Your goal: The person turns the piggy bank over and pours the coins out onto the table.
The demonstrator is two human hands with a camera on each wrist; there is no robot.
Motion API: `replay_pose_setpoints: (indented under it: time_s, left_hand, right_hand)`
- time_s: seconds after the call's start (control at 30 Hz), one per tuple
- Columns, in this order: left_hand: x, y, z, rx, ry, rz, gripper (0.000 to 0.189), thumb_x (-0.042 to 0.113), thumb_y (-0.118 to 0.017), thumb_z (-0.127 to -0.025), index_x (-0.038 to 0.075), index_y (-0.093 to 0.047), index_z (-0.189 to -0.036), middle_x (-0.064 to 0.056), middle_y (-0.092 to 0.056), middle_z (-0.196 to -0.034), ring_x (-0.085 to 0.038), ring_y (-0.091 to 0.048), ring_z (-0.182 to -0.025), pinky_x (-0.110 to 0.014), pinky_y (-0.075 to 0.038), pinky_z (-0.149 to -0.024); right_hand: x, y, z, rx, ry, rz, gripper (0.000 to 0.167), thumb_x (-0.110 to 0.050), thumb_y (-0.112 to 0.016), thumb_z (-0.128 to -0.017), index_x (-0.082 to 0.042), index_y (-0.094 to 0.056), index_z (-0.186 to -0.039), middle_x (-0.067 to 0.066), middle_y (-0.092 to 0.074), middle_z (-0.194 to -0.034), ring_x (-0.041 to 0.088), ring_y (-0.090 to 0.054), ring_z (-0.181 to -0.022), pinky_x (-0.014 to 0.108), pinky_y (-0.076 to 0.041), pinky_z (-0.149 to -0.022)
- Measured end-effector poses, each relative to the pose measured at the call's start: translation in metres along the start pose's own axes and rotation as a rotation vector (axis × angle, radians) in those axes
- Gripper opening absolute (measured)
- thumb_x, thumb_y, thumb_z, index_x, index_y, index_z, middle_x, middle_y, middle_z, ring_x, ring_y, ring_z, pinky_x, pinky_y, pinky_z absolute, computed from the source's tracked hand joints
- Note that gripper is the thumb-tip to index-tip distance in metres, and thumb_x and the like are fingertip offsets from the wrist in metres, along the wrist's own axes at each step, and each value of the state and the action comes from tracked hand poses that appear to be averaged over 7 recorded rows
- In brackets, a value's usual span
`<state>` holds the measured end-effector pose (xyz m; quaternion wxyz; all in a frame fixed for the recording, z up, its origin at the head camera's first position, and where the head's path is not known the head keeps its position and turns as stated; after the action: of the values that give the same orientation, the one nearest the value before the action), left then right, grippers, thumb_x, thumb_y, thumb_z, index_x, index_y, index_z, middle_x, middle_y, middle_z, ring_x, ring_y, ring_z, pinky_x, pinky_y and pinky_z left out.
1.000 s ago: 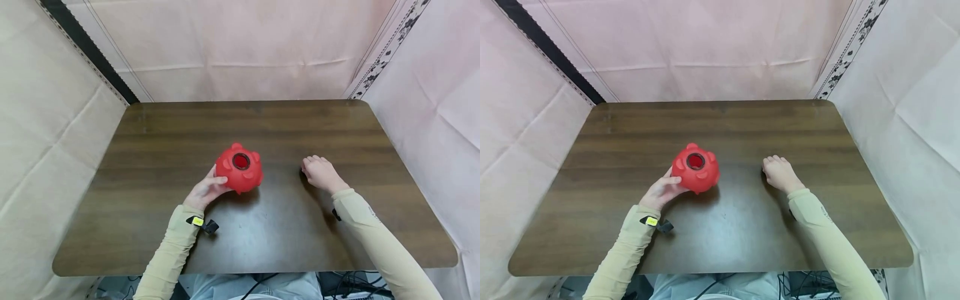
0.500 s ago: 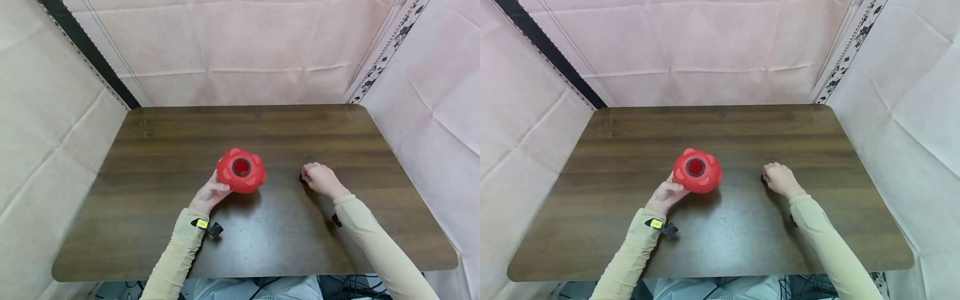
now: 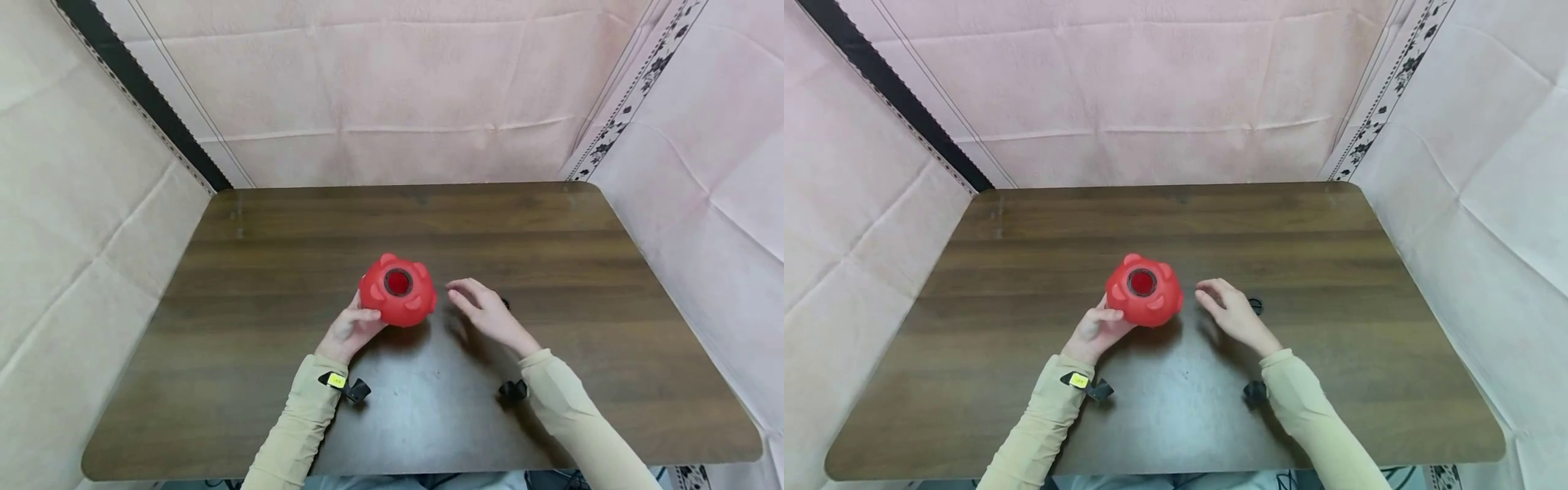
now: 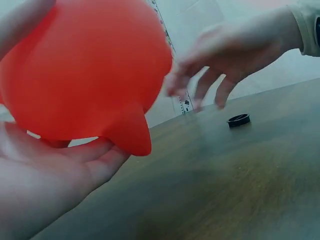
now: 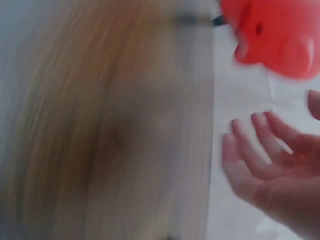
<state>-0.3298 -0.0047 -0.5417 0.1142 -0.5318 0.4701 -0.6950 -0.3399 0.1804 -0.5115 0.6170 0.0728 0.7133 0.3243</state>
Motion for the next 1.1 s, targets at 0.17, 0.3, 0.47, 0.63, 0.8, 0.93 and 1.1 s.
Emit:
replay_pose_setpoints:
  time_s: [0.17, 0.3, 0.47, 0.63, 0.8, 0.93, 1.1]
  left_hand:
    - [-0.005, 0.002, -0.001, 0.022, 0.026, -0.005, 0.076, 0.009, -0.082, -0.072, 0.035, -0.045, -0.132, 0.007, -0.054, -0.13, -0.014, -0.05, -0.12, -0.032, -0.049, -0.099]
    - [-0.004, -0.003, -0.003, -0.023, 0.049, -0.211, 0.088, -0.006, -0.071, -0.075, 0.034, -0.033, -0.143, 0.004, -0.044, -0.139, -0.018, -0.042, -0.129, -0.029, -0.051, -0.096]
    - [-0.002, -0.002, -0.008, 0.001, 0.135, -0.523, 0.1, -0.017, -0.061, -0.077, 0.038, -0.021, -0.151, -0.004, -0.032, -0.149, -0.022, -0.046, -0.126, -0.031, -0.056, -0.088]
    - [-0.009, -0.002, -0.007, 0.077, 0.29, -0.586, 0.107, -0.012, -0.063, -0.082, 0.044, -0.003, -0.151, -0.013, -0.025, -0.152, -0.027, -0.067, -0.097, -0.048, -0.058, -0.082]
    - [-0.009, -0.009, -0.002, 0.035, 0.343, -0.388, 0.097, 0.015, -0.076, -0.082, 0.04, -0.01, -0.148, -0.012, -0.027, -0.152, -0.04, -0.054, -0.122, -0.061, -0.049, -0.093]
    - [0.0, -0.003, -0.006, 0.106, 0.305, -0.266, 0.087, 0.045, -0.075, -0.079, 0.036, -0.02, -0.146, -0.012, -0.027, -0.152, -0.04, -0.038, -0.132, -0.063, -0.044, -0.099]
    - [0.003, 0.004, -0.009, 0.231, 0.289, -0.335, 0.056, 0.039, -0.05, -0.099, 0.033, -0.022, -0.147, -0.014, -0.028, -0.153, -0.036, -0.043, -0.128, -0.051, -0.053, -0.087]
  right_hand:
    - [0.004, -0.053, 0.004, -0.405, -0.248, -0.532, 0.063, -0.052, -0.021, -0.103, -0.013, -0.022, -0.152, 0.026, -0.046, -0.142, 0.042, -0.059, -0.118, 0.047, -0.055, -0.091]
    - [-0.001, -0.075, 0.008, -0.563, -0.346, -0.827, 0.071, -0.061, -0.014, -0.099, -0.017, -0.012, -0.155, 0.025, -0.039, -0.148, 0.042, -0.061, -0.117, 0.045, -0.054, -0.095]
    - [0.002, -0.068, 0.0, -0.419, -0.339, -0.908, 0.062, -0.054, -0.026, -0.102, -0.016, -0.023, -0.151, 0.011, -0.053, -0.131, 0.028, -0.068, -0.103, 0.038, -0.056, -0.091]
    - [0.012, -0.054, -0.006, -0.226, -0.37, -0.897, 0.054, -0.047, -0.038, -0.102, -0.013, -0.029, -0.143, 0.007, -0.057, -0.12, 0.022, -0.067, -0.094, 0.034, -0.057, -0.087]
    - [0.01, -0.059, -0.011, -0.231, -0.395, -0.937, 0.052, -0.041, -0.035, -0.104, -0.015, -0.023, -0.147, 0.007, -0.053, -0.123, 0.02, -0.066, -0.097, 0.031, -0.057, -0.086]
    - [0.007, -0.055, -0.016, -0.19, -0.353, -0.886, 0.053, -0.034, -0.043, -0.102, -0.017, -0.018, -0.146, 0.012, -0.045, -0.135, 0.02, -0.065, -0.102, 0.035, -0.054, -0.092]
    - [0.008, -0.049, -0.015, -0.141, -0.373, -0.805, 0.055, -0.038, -0.046, -0.101, -0.019, -0.018, -0.145, 0.015, -0.028, -0.151, 0.019, -0.064, -0.106, 0.042, -0.049, -0.102]
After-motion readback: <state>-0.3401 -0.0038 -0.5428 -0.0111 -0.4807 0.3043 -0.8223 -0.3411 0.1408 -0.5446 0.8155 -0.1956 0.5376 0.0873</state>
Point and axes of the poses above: each hand's wrist, its own z-axis away from the middle knuckle, its own y-axis out of the back of the hand, x = y × z, the point moved 10 cm from there along -z, towards the middle knuckle
